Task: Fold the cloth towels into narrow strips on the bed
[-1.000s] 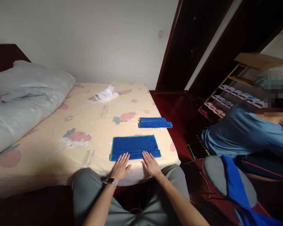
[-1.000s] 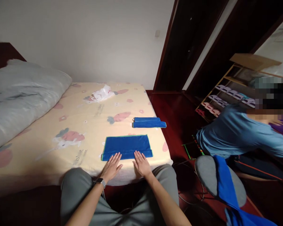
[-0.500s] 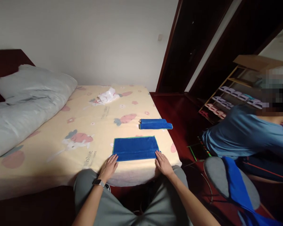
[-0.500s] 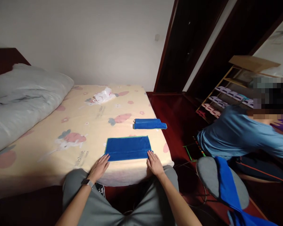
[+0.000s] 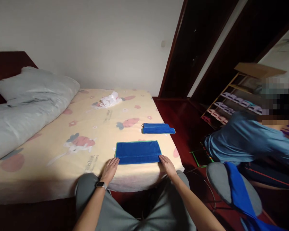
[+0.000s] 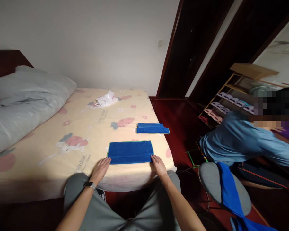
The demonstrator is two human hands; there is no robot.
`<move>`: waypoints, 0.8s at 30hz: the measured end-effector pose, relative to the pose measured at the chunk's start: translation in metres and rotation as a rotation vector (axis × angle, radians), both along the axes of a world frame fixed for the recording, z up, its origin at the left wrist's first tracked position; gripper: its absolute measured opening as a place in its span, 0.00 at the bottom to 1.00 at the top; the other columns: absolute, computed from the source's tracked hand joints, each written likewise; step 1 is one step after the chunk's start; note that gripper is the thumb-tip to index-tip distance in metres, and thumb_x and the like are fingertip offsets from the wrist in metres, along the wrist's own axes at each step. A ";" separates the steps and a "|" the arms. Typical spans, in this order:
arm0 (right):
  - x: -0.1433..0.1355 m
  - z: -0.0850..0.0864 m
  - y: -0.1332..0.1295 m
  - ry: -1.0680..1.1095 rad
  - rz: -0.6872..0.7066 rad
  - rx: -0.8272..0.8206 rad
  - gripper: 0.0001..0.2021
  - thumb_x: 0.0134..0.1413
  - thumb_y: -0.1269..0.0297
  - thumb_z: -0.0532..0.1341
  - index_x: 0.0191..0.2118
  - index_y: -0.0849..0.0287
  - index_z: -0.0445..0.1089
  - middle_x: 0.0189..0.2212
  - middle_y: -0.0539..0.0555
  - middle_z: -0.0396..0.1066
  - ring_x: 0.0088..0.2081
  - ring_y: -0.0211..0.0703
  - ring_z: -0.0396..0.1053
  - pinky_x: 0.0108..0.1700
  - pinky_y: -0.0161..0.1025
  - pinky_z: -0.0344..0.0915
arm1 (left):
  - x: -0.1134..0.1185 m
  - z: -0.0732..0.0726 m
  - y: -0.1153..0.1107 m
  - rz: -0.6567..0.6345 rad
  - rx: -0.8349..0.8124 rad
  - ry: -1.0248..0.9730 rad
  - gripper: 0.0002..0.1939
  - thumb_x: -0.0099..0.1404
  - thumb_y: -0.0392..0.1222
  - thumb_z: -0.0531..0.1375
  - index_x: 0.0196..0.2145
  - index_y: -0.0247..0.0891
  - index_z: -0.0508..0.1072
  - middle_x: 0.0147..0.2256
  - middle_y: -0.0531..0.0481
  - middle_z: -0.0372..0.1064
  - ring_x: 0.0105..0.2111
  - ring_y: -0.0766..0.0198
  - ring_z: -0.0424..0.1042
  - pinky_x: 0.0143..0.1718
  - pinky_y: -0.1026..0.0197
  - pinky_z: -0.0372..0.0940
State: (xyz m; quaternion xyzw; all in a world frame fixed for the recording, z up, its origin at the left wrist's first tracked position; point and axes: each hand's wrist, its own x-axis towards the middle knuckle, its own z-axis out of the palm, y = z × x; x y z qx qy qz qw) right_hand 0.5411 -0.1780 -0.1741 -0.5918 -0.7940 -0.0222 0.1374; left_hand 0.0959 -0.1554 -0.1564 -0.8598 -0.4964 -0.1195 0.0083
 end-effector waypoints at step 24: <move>0.011 0.002 -0.005 0.540 -0.393 -0.251 0.21 0.64 0.53 0.47 0.40 0.58 0.73 0.34 0.57 0.78 0.36 0.49 0.76 0.38 0.40 0.69 | 0.002 -0.002 -0.004 0.409 -0.305 -0.589 0.19 0.67 0.51 0.54 0.50 0.39 0.71 0.38 0.47 0.76 0.36 0.59 0.76 0.40 0.57 0.71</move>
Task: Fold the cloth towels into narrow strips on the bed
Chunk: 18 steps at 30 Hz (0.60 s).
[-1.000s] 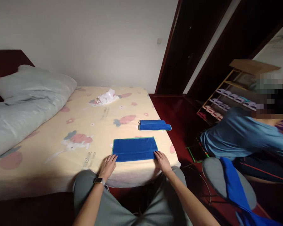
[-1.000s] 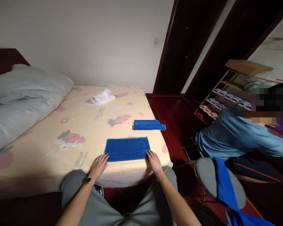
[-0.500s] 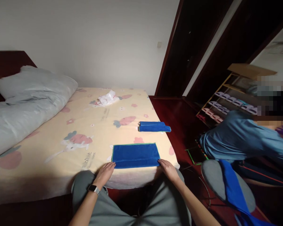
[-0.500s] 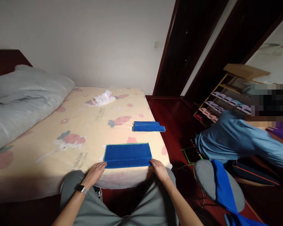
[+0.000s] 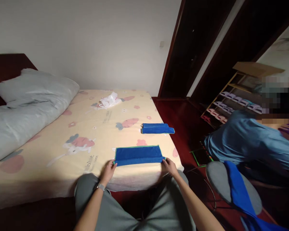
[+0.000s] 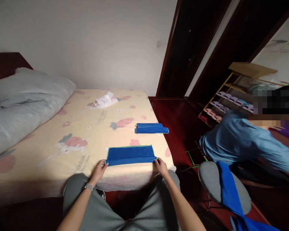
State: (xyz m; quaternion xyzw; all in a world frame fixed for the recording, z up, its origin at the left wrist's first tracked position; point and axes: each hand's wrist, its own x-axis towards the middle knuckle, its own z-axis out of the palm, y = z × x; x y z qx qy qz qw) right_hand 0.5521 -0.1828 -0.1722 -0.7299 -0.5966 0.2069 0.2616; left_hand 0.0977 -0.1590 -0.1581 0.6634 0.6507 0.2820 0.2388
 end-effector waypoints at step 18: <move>-0.018 0.015 -0.005 -0.390 -0.091 0.026 0.20 0.69 0.57 0.46 0.56 0.61 0.66 0.40 0.62 0.77 0.41 0.53 0.74 0.40 0.42 0.64 | 0.007 0.000 -0.002 0.017 0.280 0.219 0.17 0.71 0.51 0.51 0.50 0.38 0.68 0.40 0.41 0.75 0.41 0.53 0.76 0.43 0.53 0.71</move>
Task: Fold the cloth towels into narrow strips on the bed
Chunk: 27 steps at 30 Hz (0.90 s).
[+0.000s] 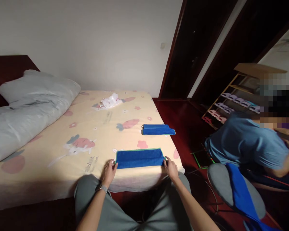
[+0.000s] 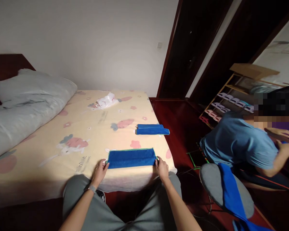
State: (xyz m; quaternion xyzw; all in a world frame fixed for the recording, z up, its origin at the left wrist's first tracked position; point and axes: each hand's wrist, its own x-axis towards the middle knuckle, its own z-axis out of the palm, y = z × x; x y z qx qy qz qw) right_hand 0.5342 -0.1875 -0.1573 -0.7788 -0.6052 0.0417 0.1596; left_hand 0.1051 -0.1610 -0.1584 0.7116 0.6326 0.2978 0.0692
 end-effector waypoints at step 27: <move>-0.120 -0.007 -0.020 -0.097 0.636 0.177 0.29 0.67 0.58 0.50 0.70 0.59 0.49 0.68 0.56 0.53 0.68 0.50 0.50 0.67 0.52 0.49 | 0.119 0.003 -0.035 -0.463 0.101 0.383 0.30 0.73 0.47 0.48 0.69 0.42 0.50 0.68 0.47 0.51 0.68 0.55 0.51 0.66 0.46 0.52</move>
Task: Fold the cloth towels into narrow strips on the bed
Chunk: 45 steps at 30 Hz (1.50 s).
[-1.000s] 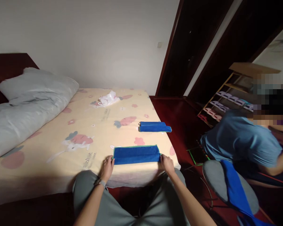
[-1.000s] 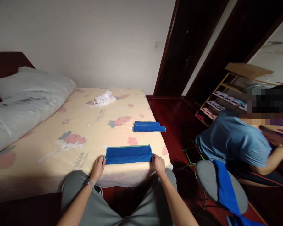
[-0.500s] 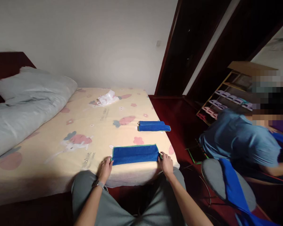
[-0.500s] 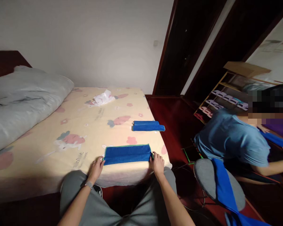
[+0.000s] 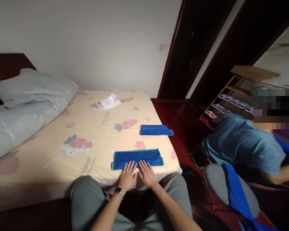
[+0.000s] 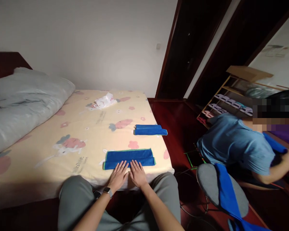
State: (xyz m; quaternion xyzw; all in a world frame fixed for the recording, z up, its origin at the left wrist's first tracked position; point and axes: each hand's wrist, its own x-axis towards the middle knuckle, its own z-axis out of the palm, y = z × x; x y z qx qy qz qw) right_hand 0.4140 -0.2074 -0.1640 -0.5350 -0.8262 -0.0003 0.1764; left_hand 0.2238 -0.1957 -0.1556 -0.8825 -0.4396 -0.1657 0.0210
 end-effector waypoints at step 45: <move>0.144 -0.013 0.046 0.765 -0.429 -0.305 0.23 0.58 0.48 0.52 0.49 0.57 0.72 0.39 0.59 0.79 0.41 0.54 0.76 0.44 0.47 0.71 | -0.124 -0.012 0.046 0.432 -0.323 -0.703 0.24 0.64 0.57 0.58 0.51 0.40 0.68 0.44 0.44 0.74 0.43 0.55 0.75 0.46 0.51 0.72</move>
